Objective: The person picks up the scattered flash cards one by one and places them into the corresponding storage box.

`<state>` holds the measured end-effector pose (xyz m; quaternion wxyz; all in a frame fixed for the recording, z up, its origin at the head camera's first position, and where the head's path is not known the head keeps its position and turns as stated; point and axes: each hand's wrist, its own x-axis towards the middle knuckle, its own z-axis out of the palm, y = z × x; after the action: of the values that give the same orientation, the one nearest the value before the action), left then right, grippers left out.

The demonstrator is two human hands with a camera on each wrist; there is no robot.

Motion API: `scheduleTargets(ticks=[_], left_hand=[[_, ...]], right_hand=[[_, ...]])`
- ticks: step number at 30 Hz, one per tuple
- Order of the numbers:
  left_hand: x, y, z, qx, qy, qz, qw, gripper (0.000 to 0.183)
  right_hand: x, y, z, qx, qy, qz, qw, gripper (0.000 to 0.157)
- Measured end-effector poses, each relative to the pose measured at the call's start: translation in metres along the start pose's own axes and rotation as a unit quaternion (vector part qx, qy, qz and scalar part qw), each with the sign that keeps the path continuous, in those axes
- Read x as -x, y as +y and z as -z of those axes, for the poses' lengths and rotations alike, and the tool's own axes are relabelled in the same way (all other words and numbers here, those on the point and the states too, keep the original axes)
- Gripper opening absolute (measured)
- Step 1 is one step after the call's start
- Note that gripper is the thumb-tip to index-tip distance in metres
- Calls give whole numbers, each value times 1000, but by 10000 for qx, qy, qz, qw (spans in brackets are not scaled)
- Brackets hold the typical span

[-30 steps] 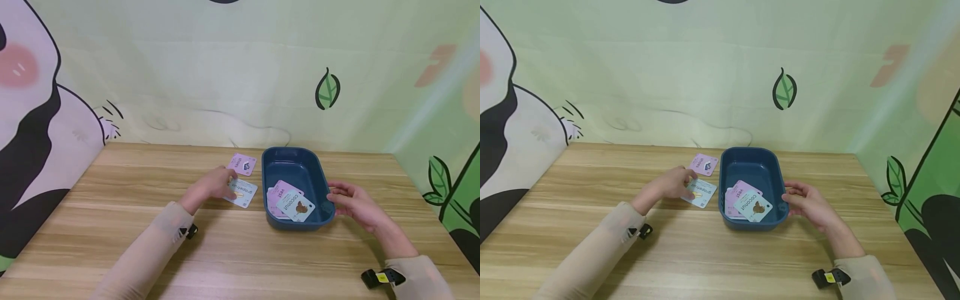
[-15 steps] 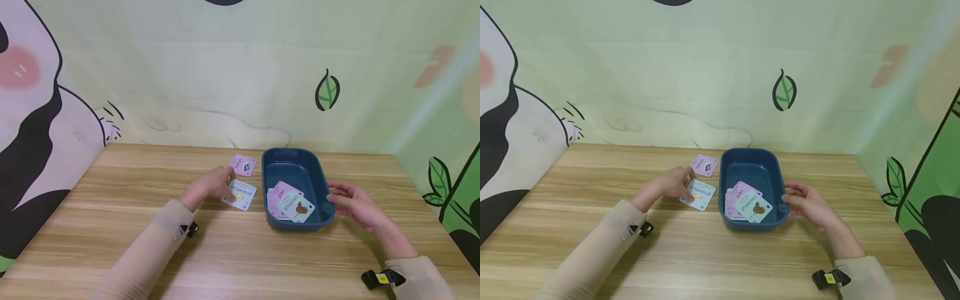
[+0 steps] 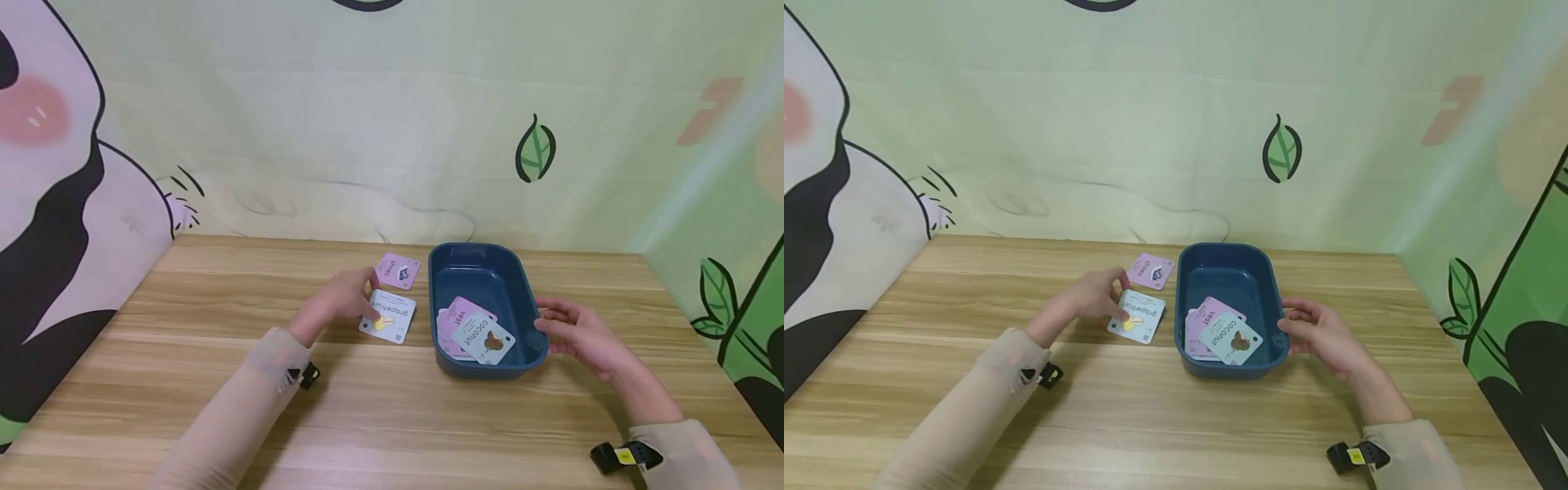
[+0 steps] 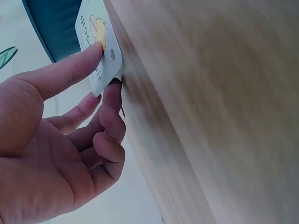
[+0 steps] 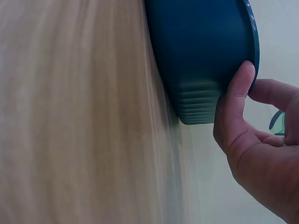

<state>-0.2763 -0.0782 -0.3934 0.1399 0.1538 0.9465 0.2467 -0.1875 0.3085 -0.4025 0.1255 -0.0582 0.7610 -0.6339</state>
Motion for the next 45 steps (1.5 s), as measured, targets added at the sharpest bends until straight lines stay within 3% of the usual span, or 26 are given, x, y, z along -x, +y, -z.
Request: scheduleTargets(ticks=[18,24,29,36,45], left_hand=[[1,-12,5,824,-20,-334,9960,37],[2,-18,7,1342,53,-513,9896,37],[2,-21,9,1666,147,-472,9848,36],[5,-21,14,2547,64,-296,9665,36],[5,-22,17,2837,346,-127,9582,36]], right_hand=[[0,0,-1,-12,7,11,10000,57],[1,0,-1,6,10,-2,10000,57],[0,0,0,-4,-1,0,10000,57],[0,0,0,16,15,-24,10000,58],[1,0,0,10,15,-19,10000,59]])
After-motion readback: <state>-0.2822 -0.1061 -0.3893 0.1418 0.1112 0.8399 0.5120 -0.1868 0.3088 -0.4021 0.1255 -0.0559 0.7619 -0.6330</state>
